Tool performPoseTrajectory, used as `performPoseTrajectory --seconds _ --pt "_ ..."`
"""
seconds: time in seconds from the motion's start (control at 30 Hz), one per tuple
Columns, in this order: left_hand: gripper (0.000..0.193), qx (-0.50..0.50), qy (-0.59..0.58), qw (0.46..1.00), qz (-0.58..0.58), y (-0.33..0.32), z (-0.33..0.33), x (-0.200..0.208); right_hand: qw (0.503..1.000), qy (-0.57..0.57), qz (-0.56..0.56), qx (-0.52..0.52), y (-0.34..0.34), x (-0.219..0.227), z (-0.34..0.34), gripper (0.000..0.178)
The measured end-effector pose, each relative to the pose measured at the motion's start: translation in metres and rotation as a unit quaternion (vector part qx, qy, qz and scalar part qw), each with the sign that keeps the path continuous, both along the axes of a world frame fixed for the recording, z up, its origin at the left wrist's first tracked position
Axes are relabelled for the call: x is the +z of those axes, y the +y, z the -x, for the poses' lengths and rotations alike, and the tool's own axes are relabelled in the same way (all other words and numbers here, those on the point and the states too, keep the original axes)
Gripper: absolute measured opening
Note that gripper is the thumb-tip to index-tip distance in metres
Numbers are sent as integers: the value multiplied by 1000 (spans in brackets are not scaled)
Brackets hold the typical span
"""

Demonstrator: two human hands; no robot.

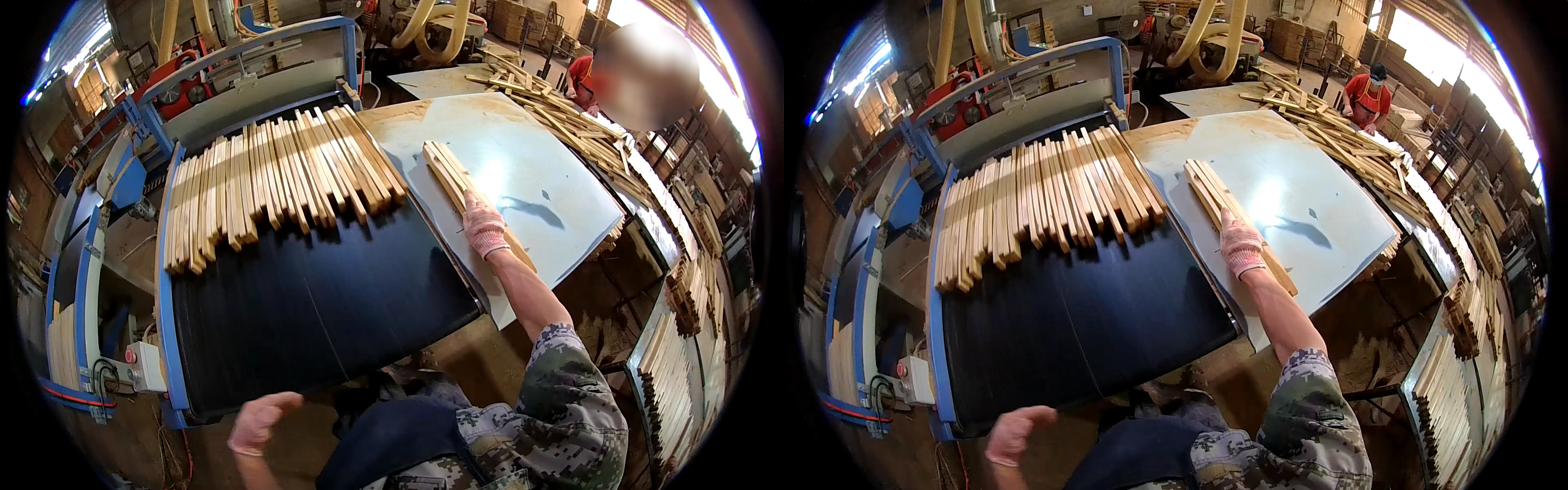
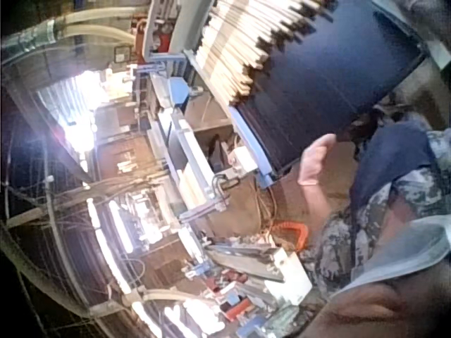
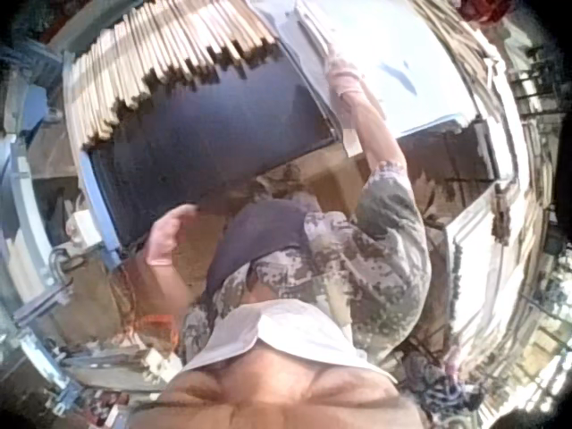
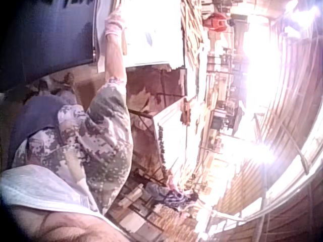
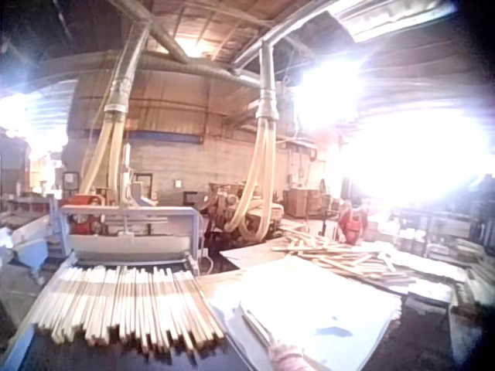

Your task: The person repeatedly picks up bundles of thin wooden slats from a metal table and places them onto a moving conveyor belt. The person wears pink gloves and a camouflage shirt while performing this repetitive stacking task in a workshop environment.

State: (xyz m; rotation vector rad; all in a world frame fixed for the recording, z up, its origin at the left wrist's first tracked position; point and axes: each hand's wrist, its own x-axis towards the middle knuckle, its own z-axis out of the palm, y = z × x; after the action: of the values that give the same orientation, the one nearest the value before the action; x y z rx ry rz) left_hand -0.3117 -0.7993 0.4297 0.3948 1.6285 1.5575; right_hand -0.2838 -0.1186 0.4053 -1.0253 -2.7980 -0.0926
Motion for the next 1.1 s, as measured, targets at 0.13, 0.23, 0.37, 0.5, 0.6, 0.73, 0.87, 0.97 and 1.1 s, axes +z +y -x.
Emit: performPoseTrajectory --seconds 0.13,0.23,0.37,0.5,0.6,0.73,0.87,0.97,1.1 --pt "56 -5 -71 986 149 33 -32 -119 999 20 -48 12 15 -21 -2 60" --pt "58 -64 23 920 387 11 -52 -232 996 63 -57 36 13 -22 -11 65" --pt "52 -185 87 845 495 -49 -93 -335 968 204 -60 131 -23 -1 -41 71" --pt "52 -35 -186 839 510 -79 -144 -358 919 312 172 170 -107 18 -85 59" --pt "53 11 -243 841 482 -65 -155 -351 758 190 607 143 -171 12 -128 50" --pt "54 -9 -252 859 446 -5 -110 -345 640 -109 759 47 -202 -52 -177 62" --pt "56 -66 -230 877 416 85 -59 -334 823 -184 524 -121 -194 -143 -266 56" --pt "58 -100 -212 883 407 142 -40 -315 784 -151 538 -270 -192 -185 -355 44" --pt "60 -130 -178 885 410 201 -31 -299 776 -151 536 -297 -196 -221 -446 41"
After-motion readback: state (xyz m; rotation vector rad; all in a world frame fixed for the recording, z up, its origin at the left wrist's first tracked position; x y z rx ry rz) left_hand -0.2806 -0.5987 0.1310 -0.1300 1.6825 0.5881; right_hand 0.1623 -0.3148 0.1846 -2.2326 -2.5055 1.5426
